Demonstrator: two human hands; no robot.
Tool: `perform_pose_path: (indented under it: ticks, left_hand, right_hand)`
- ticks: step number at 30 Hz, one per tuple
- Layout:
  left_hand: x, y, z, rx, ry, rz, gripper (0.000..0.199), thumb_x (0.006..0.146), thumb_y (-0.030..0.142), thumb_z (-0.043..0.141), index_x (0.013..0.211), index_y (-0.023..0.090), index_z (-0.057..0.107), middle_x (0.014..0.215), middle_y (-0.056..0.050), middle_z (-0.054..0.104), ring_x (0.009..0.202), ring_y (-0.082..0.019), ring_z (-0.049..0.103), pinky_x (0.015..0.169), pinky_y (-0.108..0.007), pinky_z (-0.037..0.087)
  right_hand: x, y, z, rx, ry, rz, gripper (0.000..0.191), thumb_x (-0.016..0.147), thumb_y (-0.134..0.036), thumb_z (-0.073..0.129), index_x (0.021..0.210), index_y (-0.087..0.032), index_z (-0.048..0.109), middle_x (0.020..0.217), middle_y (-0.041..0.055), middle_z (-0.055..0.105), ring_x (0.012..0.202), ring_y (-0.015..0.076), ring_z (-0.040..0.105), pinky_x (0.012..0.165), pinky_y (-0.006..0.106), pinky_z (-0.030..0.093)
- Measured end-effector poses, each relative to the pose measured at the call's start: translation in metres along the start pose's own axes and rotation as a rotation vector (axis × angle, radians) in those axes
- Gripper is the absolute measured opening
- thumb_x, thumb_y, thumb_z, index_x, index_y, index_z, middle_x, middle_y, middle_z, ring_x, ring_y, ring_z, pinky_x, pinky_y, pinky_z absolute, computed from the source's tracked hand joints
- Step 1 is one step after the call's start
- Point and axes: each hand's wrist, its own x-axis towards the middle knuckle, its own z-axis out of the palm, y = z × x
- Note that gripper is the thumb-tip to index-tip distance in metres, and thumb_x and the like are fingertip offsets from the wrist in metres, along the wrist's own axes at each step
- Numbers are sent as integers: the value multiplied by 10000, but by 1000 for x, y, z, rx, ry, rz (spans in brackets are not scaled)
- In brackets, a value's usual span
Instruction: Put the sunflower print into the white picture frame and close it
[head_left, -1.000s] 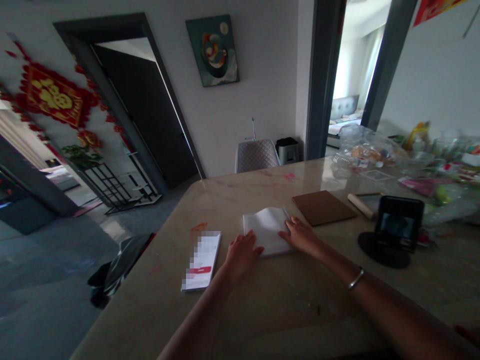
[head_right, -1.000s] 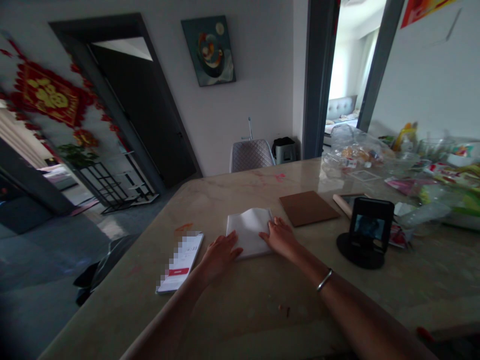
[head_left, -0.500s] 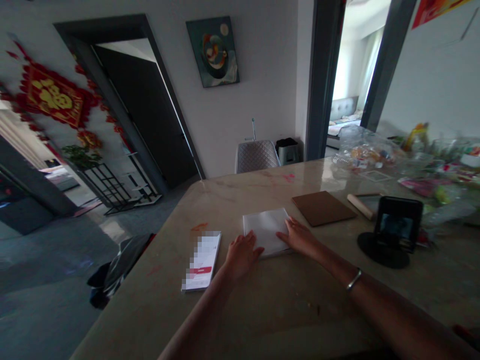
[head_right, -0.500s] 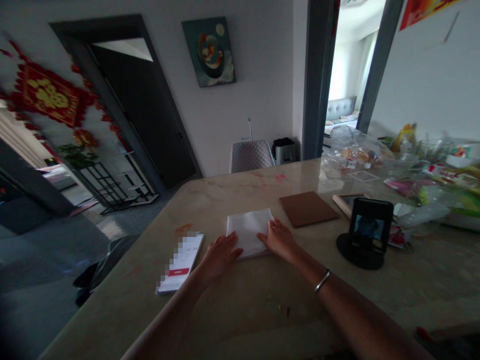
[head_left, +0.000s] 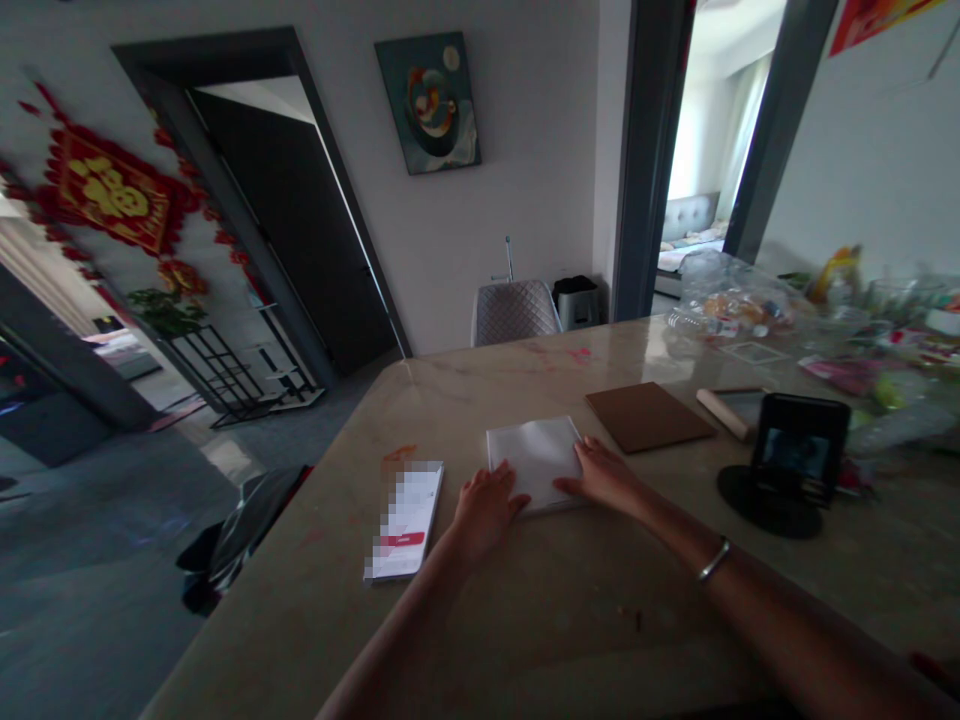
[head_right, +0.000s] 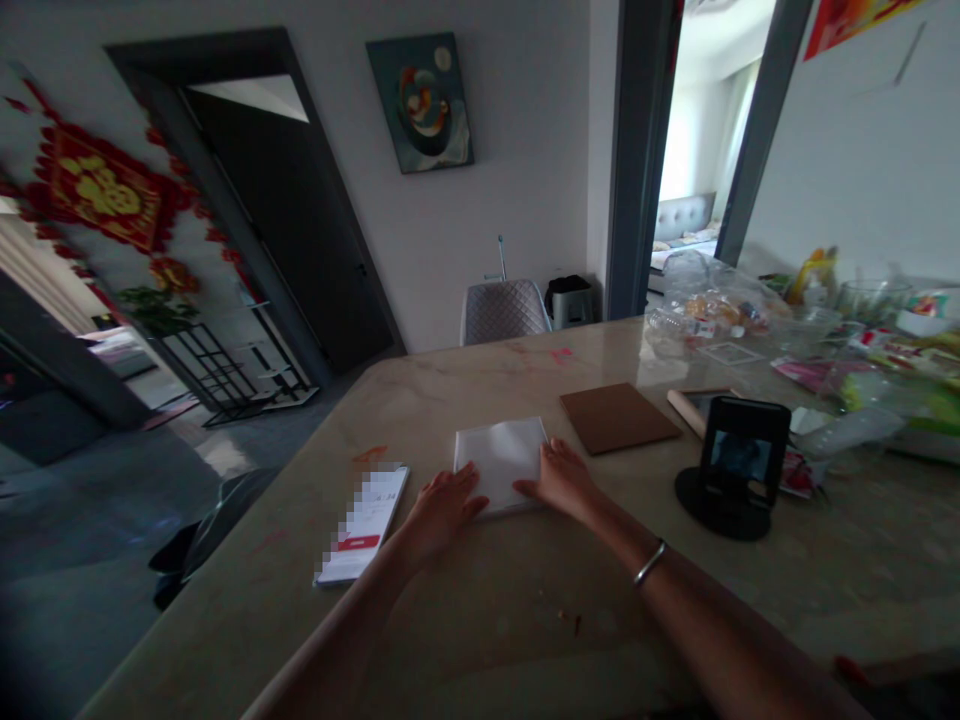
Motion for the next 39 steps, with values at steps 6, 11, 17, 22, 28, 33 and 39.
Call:
perform_pose_path:
  ticks: [6, 11, 17, 22, 28, 33, 39]
  left_hand:
    - [2, -3, 4, 22, 15, 21, 424, 862, 400, 368, 1205, 177, 481, 1332, -102, 411, 1130, -305, 440, 906, -451, 377]
    - [0, -3, 4, 48, 41, 25, 416, 865, 392, 370, 1205, 179, 480, 1330, -93, 416, 1108, -289, 457, 879, -442, 407]
    - [-2, -2, 2, 50, 29, 20, 435, 868, 392, 360, 1221, 165, 474, 1340, -94, 405, 1135, -292, 440, 915, -439, 381]
    - [-1, -4, 4, 20, 40, 34, 428, 862, 400, 370, 1207, 177, 490, 1331, -100, 415, 1131, -297, 444, 916, -449, 379]
    - [-1, -4, 3, 17, 31, 42, 441, 868, 392, 360, 1220, 150, 470, 1336, -118, 403, 1142, -301, 431, 926, -451, 360]
    - [-1, -4, 2, 33, 27, 36, 426, 867, 405, 351, 1209, 182, 475, 1338, -103, 402, 1131, -291, 442, 916, -438, 372]
    - [0, -6, 5, 61, 31, 40, 411, 866, 411, 352, 1197, 206, 482, 1336, -90, 405, 1126, -280, 444, 893, -416, 393]
  right_hand:
    - [-1, -6, -2, 8, -31, 14, 686, 712, -540, 524, 1221, -83, 472, 1390, 201, 278, 1299, 319, 182, 1011, 407, 221]
    - [-5, -11, -6, -20, -33, 21, 682, 733, -517, 505, 1257, -85, 440, 1424, 196, 190, 1312, 318, 125, 1019, 421, 173]
    - [-6, -14, -6, -40, -9, -3, 643, 755, -474, 502, 1273, -103, 422, 1393, 193, 278, 1302, 311, 174, 1015, 417, 182]
    - [-6, -15, -4, -22, 32, -23, 618, 761, -438, 508, 1278, -112, 412, 1358, 183, 349, 1277, 325, 240, 1007, 433, 205]
    - [-5, -14, 0, 37, 58, -40, 579, 768, -408, 513, 1268, -131, 420, 1316, 159, 422, 1241, 326, 314, 984, 449, 262]
    - [-4, -13, 1, 85, 89, -60, 562, 768, -403, 519, 1256, -138, 432, 1290, 138, 460, 1222, 317, 350, 975, 431, 295]
    - [-6, -19, -2, 81, 87, -70, 542, 773, -417, 517, 1229, -129, 467, 1296, 175, 437, 1236, 306, 335, 976, 420, 297]
